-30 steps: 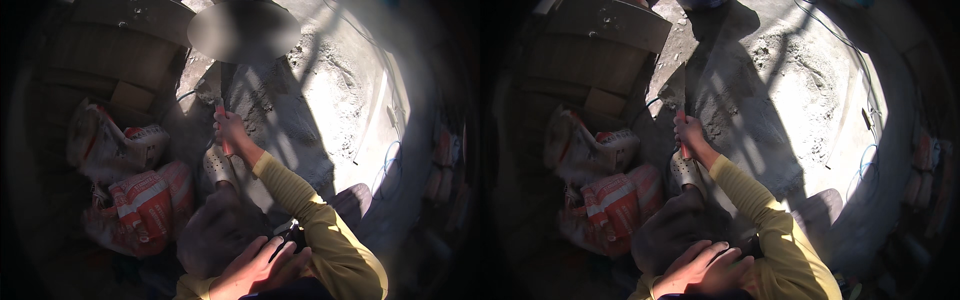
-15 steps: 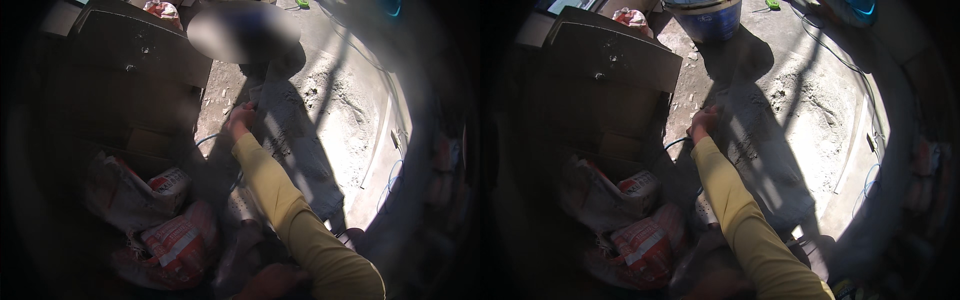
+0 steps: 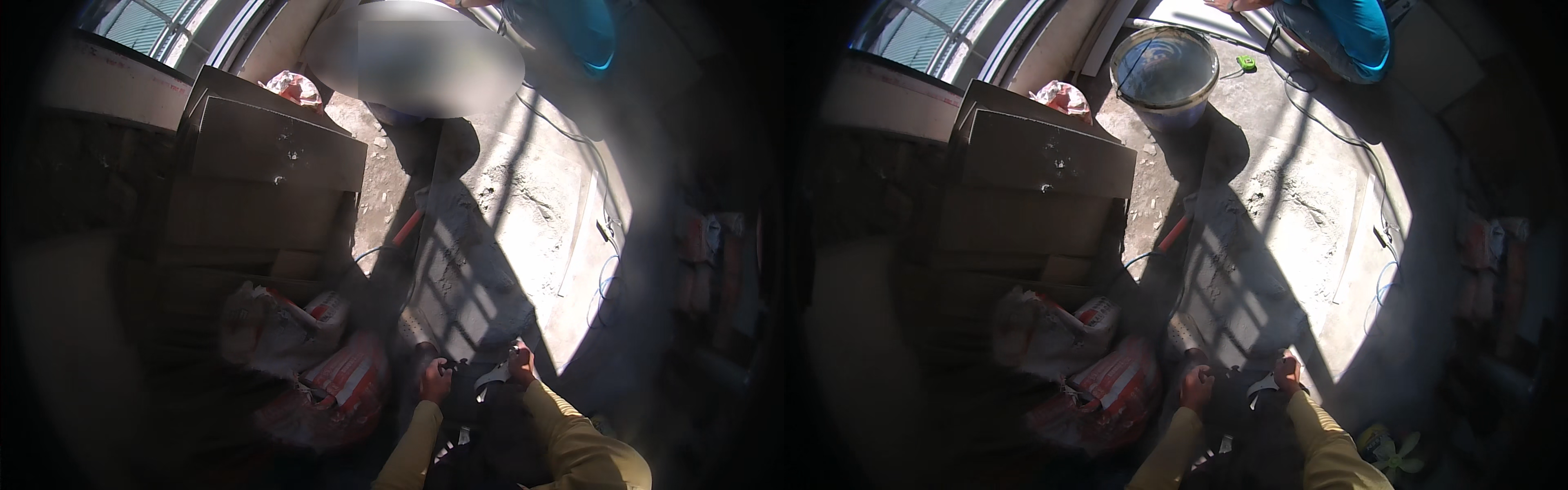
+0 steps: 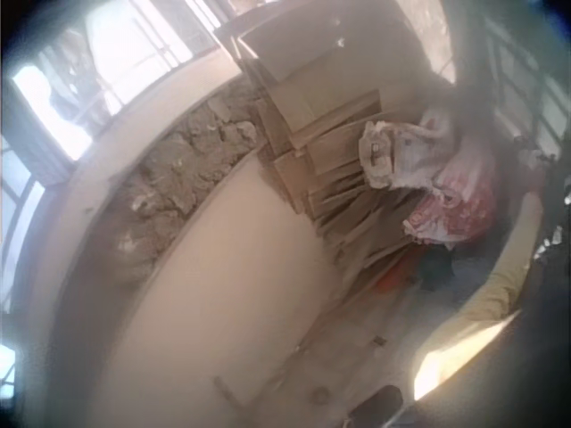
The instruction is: The person pours a liquid from a bottle onto a pile of cement on the floor, then uses a trowel to mix and spread the cement. They also use a sponge to wipe the floor surface while another person works nearby.
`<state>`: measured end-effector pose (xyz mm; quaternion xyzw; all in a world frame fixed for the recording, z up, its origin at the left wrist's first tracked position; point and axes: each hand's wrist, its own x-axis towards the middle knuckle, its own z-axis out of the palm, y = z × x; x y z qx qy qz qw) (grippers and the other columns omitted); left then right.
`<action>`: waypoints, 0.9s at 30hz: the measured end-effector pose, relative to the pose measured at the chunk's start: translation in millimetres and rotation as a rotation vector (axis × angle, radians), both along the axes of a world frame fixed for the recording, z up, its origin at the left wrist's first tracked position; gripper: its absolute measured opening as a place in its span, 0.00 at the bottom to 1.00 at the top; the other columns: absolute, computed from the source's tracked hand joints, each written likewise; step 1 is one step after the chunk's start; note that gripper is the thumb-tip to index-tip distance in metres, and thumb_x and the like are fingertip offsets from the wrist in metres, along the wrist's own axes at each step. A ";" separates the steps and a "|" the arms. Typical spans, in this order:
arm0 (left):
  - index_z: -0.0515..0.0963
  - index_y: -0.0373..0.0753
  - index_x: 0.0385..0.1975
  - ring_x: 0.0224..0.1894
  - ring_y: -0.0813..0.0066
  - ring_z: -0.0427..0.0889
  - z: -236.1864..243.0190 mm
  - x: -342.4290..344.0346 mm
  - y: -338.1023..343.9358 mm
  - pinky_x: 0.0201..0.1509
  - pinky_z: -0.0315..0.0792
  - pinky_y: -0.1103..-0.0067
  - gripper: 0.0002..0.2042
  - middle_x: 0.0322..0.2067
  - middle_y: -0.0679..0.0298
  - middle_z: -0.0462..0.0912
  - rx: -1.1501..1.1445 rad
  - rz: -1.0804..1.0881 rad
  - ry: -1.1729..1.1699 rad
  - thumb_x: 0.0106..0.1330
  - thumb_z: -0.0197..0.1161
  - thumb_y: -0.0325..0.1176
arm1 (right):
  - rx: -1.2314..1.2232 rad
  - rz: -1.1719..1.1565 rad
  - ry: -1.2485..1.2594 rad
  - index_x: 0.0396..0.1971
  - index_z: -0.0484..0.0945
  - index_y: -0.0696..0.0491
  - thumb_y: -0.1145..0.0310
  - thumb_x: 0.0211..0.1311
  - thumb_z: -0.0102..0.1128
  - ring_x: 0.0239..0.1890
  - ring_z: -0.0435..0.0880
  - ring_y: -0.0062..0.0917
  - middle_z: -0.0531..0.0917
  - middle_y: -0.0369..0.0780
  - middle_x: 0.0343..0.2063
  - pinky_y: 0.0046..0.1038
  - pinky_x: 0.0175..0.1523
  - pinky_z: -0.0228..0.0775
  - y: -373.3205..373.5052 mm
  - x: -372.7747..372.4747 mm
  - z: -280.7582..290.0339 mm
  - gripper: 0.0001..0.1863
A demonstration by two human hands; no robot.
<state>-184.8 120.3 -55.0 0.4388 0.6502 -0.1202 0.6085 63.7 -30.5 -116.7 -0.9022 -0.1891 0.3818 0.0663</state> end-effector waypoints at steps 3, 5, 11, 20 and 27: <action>0.78 0.35 0.59 0.50 0.53 0.86 39.1 -10.2 -16.9 0.58 0.76 0.65 0.19 0.48 0.51 0.87 0.028 -0.018 -0.194 0.69 0.63 0.31 | -0.188 -0.034 0.028 0.47 0.85 0.53 0.58 0.59 0.70 0.46 0.89 0.45 0.89 0.52 0.39 0.40 0.52 0.79 -66.6 45.1 76.6 0.20; 0.76 0.36 0.60 0.55 0.53 0.84 60.7 -25.2 -4.7 0.61 0.75 0.65 0.20 0.52 0.50 0.85 0.149 -0.057 -0.232 0.70 0.63 0.33 | -0.399 0.004 0.005 0.38 0.87 0.54 0.57 0.58 0.70 0.45 0.89 0.43 0.89 0.51 0.38 0.41 0.51 0.80 -84.2 66.6 96.4 0.16; 0.76 0.34 0.61 0.60 0.53 0.81 122.0 -140.2 18.0 0.64 0.72 0.66 0.22 0.57 0.48 0.83 0.088 0.008 -0.067 0.73 0.59 0.41 | 0.029 0.057 -0.043 0.38 0.84 0.56 0.59 0.66 0.60 0.40 0.89 0.45 0.88 0.51 0.36 0.43 0.44 0.79 -44.0 63.2 95.8 0.14; 0.83 0.34 0.53 0.54 0.60 0.84 233.8 -291.2 36.5 0.61 0.74 0.66 0.17 0.50 0.51 0.86 -0.238 0.005 0.286 0.69 0.63 0.37 | -0.095 -0.154 0.149 0.48 0.86 0.51 0.58 0.67 0.63 0.56 0.85 0.46 0.88 0.51 0.45 0.43 0.62 0.76 162.3 5.9 130.9 0.16; 0.86 0.30 0.34 0.35 0.61 0.88 244.0 -190.8 274.9 0.43 0.78 0.66 0.16 0.32 0.50 0.89 0.184 0.085 0.309 0.68 0.64 0.40 | 0.458 -0.102 -0.077 0.36 0.83 0.55 0.61 0.70 0.59 0.46 0.84 0.50 0.86 0.51 0.38 0.46 0.52 0.76 403.8 55.5 131.5 0.13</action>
